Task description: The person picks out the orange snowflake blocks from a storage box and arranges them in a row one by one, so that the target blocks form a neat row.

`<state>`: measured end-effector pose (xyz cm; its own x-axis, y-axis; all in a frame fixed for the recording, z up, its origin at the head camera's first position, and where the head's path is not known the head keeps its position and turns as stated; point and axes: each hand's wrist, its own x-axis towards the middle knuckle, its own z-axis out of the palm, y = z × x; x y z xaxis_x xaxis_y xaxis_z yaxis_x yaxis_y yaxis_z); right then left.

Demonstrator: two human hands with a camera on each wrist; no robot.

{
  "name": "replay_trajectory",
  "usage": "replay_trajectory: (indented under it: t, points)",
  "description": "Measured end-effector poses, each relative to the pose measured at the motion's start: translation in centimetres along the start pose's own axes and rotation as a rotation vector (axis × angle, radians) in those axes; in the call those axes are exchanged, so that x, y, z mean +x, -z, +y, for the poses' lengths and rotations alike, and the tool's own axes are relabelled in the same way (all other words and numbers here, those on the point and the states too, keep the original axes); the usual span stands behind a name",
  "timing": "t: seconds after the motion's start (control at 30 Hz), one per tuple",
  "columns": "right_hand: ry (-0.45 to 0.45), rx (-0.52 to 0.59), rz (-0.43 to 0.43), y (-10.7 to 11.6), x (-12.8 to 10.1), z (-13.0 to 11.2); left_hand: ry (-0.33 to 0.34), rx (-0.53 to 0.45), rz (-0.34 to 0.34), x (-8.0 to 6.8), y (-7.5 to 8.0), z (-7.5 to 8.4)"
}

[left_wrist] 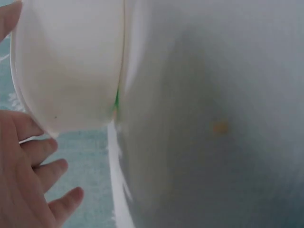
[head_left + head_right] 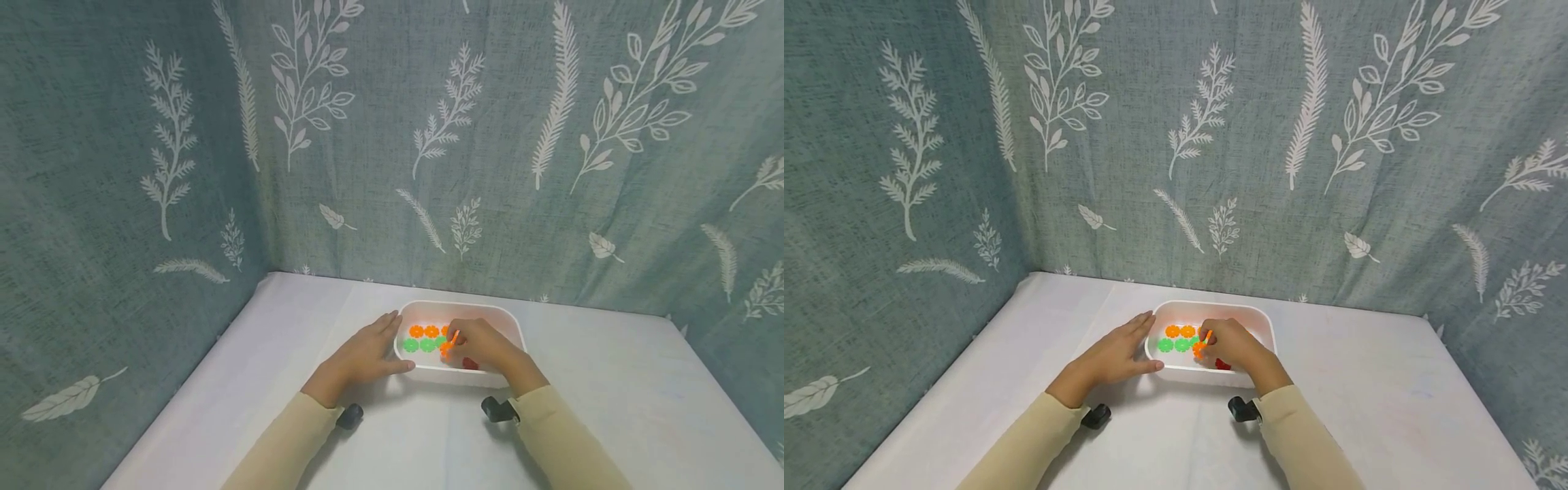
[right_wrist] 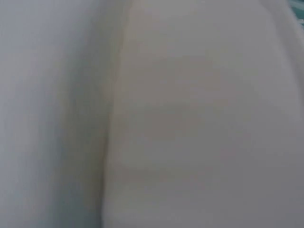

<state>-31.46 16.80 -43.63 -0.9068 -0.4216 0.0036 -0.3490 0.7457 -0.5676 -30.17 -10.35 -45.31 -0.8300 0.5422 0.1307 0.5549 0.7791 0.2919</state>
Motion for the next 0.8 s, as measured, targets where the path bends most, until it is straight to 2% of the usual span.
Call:
replay_trajectory:
  t: [0.13, 0.27, 0.33, 0.43, 0.57, 0.67, 0.8]
  points:
    - [-0.001, -0.054, 0.070, 1.2, -1.0, 0.6, 0.083, -0.170, -0.033, 0.0, -0.4, -0.1]
    - [-0.042, -0.040, 0.124, 2.4, -2.4, 1.1, 0.162, -0.347, -0.028, -0.3, -1.0, -0.1]
    - [-0.090, -0.017, 0.147, 2.9, -3.3, 1.4, 0.181, -0.394, -0.019, -0.4, -1.3, 0.1]
    - [-0.145, -0.017, 0.173, 3.5, -4.6, 1.9, 0.200, -0.439, 0.004, -0.4, -2.1, 0.5]
    - [-0.157, -0.006, 0.215, 4.3, -6.1, 2.8, 0.212, -0.466, 0.053, -0.2, -3.3, 1.0]
    - [-0.160, 0.027, 0.251, 4.7, -6.9, 3.5, 0.221, -0.475, 0.087, -0.2, -3.6, 1.2]
    - [-0.210, 0.103, 0.298, 5.1, -7.7, 4.5, 0.235, -0.461, 0.109, -0.2, -3.7, 1.3]
